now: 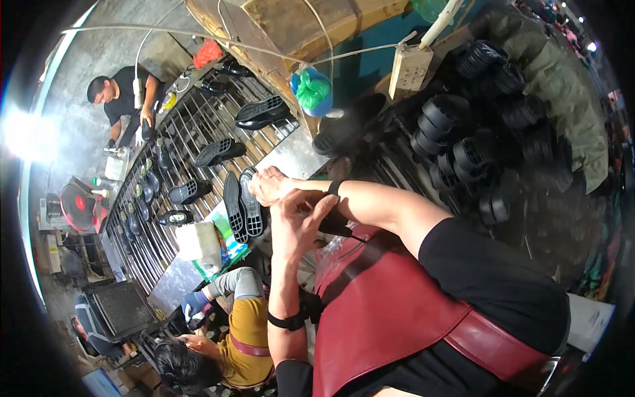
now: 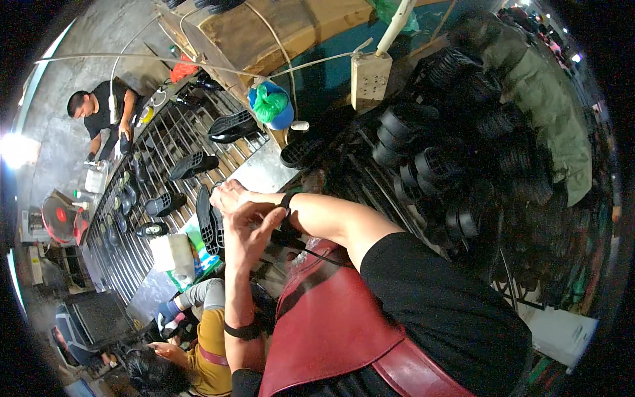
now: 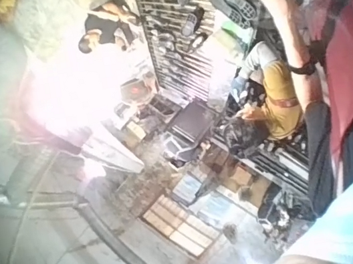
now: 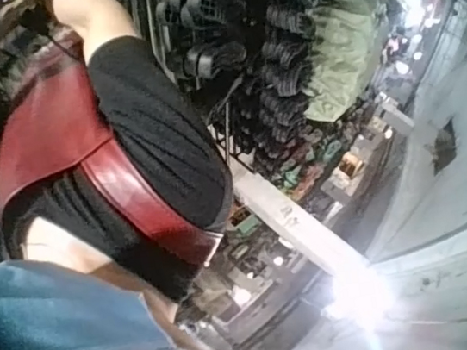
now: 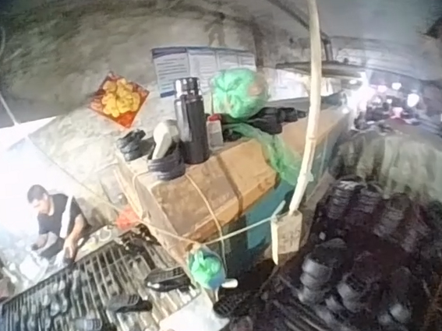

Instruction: Plugging in a fan, adjusting it, and then assembling shoe components on a conveyor line.

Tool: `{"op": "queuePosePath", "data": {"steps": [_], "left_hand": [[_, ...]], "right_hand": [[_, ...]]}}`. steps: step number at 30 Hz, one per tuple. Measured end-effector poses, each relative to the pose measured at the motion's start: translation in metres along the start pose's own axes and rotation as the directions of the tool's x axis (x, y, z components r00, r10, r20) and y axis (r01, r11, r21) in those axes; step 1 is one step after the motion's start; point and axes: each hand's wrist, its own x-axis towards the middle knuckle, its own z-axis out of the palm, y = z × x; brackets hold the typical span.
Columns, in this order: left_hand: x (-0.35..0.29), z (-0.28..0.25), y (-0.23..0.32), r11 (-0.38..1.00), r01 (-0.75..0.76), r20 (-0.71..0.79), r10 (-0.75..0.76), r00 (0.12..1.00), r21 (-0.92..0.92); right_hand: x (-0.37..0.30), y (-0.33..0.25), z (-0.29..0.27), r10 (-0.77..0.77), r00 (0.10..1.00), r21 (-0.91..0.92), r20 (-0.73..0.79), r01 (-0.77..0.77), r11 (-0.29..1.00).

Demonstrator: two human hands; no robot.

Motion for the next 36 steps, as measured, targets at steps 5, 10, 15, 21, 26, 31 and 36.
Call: {"op": "queuePosePath", "data": {"steps": [5,10,15,21,26,31,36], "left_hand": [[0.004,-0.029,-0.03,0.975,-0.074,-0.266,0.016,0.964,-0.208],[0.013,-0.065,-0.03,0.937,-0.204,-0.566,0.009,0.824,-0.283],[0.052,-0.1,0.027,0.883,-0.308,-0.573,0.465,0.675,0.355],[0.078,-0.087,0.009,0.42,0.055,-0.265,0.461,0.847,0.906],[0.056,-0.037,0.014,0.865,-0.249,-0.005,0.28,0.96,0.436],[0.02,-0.014,0.004,0.902,-0.278,0.0,0.294,0.956,-0.329],[0.006,0.007,-0.036,0.9,-0.398,0.022,0.408,0.913,-0.174]], "right_hand": [[0.009,0.008,0.014,-0.056,0.981,0.221,0.187,0.014,0.975],[0.009,-0.016,-0.028,0.24,0.818,0.819,0.523,-0.561,0.125],[-0.037,-0.046,-0.094,0.062,0.873,0.733,0.484,-0.443,0.517],[-0.072,-0.1,-0.214,-0.253,0.774,0.049,0.58,0.276,0.96],[-0.077,-0.18,-0.239,-0.526,0.816,0.329,0.24,0.441,0.835],[-0.037,-0.186,-0.163,-0.632,0.59,0.326,0.502,0.548,0.77],[-0.028,-0.151,-0.126,-0.47,0.48,0.387,0.74,0.267,0.882]]}}
